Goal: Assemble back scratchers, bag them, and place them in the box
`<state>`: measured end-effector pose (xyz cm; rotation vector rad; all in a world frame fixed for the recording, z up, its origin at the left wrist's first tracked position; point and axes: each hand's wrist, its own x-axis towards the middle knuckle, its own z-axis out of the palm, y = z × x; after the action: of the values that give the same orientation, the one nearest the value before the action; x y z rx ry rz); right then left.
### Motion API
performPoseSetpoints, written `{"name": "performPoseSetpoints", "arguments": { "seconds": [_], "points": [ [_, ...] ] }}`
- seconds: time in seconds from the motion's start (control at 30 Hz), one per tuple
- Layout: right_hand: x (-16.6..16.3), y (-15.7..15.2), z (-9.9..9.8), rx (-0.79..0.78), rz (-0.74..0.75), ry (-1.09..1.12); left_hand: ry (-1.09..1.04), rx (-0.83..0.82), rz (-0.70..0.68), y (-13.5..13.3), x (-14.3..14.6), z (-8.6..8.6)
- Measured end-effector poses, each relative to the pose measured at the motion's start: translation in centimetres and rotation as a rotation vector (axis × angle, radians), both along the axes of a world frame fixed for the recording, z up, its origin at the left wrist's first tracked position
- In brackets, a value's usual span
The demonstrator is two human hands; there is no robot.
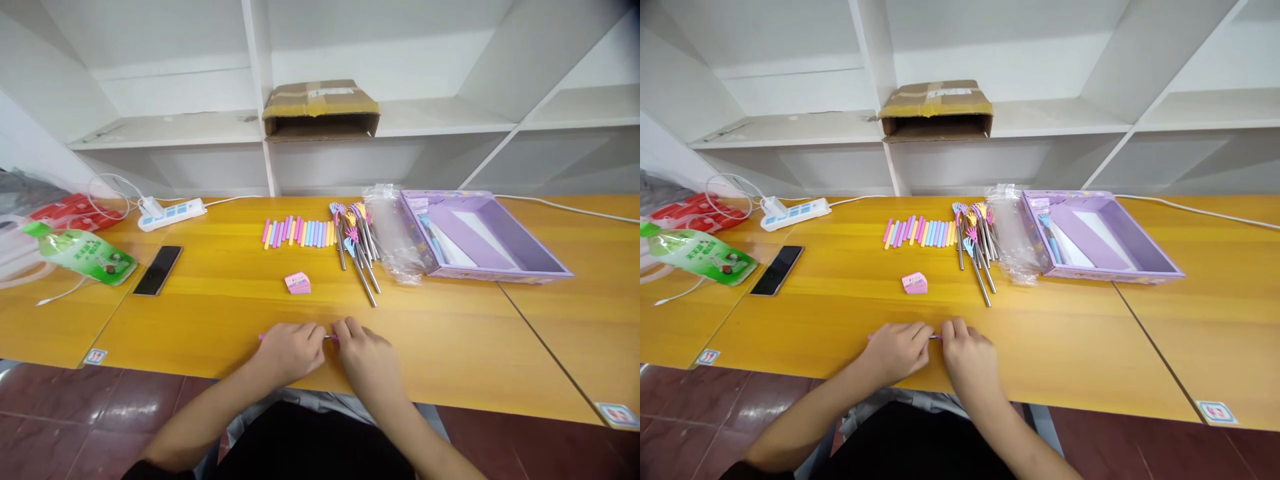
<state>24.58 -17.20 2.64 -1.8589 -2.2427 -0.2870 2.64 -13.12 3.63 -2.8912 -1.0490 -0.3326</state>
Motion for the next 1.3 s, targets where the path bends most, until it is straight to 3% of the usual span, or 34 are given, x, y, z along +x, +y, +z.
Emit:
{"name": "performPoseSetpoints", "arguments": {
  "seconds": [0.1, 0.27, 0.43, 0.87, 1.3],
  "points": [
    [-2.2, -0.1, -0.5, -0.034, 0.074, -0.022, 0.005, -0.080, 0.005, -0.1, 0.5, -0.3],
    [-2.1, 0.6, -2.8, -0.140, 0.093, 0.034, 0.088, -0.247, 0.127, 0.2, 0.1, -1.3],
    [-2.4, 0.8, -3.9, -0.116, 0.104, 0.091, 0.136, -0.319, 0.176, 0.6, 0.5, -1.6],
    [-2.1, 0.9, -4.4, -0.093, 0.111, 0.121, 0.104, -0.339, 0.222, 0.4, 0.7, -1.6],
    [-1.9, 0.9, -4.2, -0.084, 0.130, 0.102, 0.174, -0.419, 0.323, -0.2, 1.1, 0.2]
  ]
}}
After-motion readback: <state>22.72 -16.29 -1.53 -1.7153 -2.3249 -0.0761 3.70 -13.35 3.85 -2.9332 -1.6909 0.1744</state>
